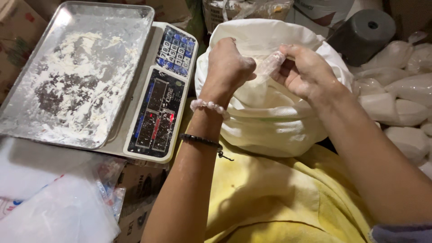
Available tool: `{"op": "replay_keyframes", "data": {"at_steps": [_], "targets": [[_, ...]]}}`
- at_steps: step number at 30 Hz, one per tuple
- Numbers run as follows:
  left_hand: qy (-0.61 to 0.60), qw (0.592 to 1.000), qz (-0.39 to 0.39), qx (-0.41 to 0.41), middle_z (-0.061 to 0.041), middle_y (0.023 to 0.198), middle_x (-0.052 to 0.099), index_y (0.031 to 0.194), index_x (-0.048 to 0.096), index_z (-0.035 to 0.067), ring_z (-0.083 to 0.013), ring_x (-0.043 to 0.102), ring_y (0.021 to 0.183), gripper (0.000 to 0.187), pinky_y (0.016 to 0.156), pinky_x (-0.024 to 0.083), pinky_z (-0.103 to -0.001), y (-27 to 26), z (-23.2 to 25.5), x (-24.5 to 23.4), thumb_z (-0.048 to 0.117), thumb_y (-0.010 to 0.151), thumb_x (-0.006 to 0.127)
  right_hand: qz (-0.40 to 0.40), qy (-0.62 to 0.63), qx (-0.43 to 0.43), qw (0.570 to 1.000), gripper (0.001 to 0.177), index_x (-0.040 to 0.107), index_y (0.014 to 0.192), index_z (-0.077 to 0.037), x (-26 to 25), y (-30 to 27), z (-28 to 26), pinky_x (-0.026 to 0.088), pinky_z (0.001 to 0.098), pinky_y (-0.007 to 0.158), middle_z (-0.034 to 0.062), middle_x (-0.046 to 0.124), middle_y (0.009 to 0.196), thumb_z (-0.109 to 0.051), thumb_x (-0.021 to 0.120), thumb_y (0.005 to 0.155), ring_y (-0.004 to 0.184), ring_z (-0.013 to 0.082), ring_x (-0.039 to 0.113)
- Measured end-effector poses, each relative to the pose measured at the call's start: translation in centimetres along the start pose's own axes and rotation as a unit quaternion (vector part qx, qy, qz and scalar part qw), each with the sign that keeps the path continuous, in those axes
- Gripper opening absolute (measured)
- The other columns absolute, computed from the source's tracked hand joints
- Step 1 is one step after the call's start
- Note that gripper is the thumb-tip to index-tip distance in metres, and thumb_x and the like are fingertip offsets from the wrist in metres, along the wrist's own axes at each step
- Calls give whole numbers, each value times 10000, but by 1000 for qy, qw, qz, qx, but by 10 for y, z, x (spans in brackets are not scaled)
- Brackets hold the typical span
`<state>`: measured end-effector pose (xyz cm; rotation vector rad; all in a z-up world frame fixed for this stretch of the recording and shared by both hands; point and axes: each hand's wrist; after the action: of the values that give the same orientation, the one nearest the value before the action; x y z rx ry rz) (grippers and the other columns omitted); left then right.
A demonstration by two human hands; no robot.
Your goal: The person scoops white powder from a large sack into small plastic bags, weighs each bag on a digital scale, and adjusts the contents to reach a target weight. The person then ties the filled bags and sets them aside.
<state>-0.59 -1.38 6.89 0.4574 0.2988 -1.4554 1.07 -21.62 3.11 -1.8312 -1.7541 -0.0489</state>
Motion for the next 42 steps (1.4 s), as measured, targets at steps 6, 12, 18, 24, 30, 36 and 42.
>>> {"op": "replay_keyframes", "data": {"at_steps": [6,12,18,24,30,36,42], "targets": [[-127,990,-31,-50,-249,1062,733,1142,594,-174,-262,808,776,498,591,698,-321,-7,20,-15,32,700,690,-35,31,-59,997,97,610,1088,-61,18,-17,-9,594,336,804,47,653,962,-129,581,1026,850,152,637],[-173,983,-50,-26,-201,908,760,1002,668,-170,-236,806,731,337,582,699,-299,-8,49,-43,-10,705,671,-19,-64,-107,992,109,626,947,-133,44,-40,-36,572,360,807,-6,656,906,-180,556,1017,850,134,640],[-257,964,-67,21,-148,876,749,981,689,-144,-177,762,708,328,618,705,-293,-5,65,-57,-34,676,643,-26,-82,-144,986,128,607,881,-171,64,-57,-56,566,368,769,-24,652,883,-191,560,999,837,130,644],[-293,952,-79,36,-150,913,722,967,662,-157,-198,764,751,291,653,712,-314,2,75,-68,-56,694,663,-25,-74,-158,984,154,601,858,-166,77,-62,-70,554,348,714,-22,650,821,-187,580,1009,755,118,631],[-337,936,-96,45,-225,993,721,1041,636,-195,-248,767,813,350,688,708,-325,9,85,-82,-41,729,679,-46,-54,-161,984,136,591,869,-166,90,-66,-86,551,331,692,-19,641,813,-172,602,1004,730,109,625],[-418,901,-84,81,-142,961,667,1056,533,-110,-217,734,845,346,748,697,-361,11,93,-103,-26,752,678,-68,-27,-174,982,62,612,941,-116,113,-67,-105,582,309,670,5,660,832,-155,598,988,729,128,652],[-357,924,-85,106,-97,837,604,919,567,-182,-161,680,722,230,775,718,-364,22,103,-138,-25,789,672,-91,-9,-164,982,74,637,1004,-88,146,-67,-122,541,279,581,8,656,830,-156,615,986,719,121,633]]}}
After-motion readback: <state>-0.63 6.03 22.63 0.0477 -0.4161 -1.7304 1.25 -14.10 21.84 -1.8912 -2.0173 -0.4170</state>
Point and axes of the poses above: each hand's wrist, its own y-axis towards the middle knuckle, its own x-axis out of the palm, z = x × y
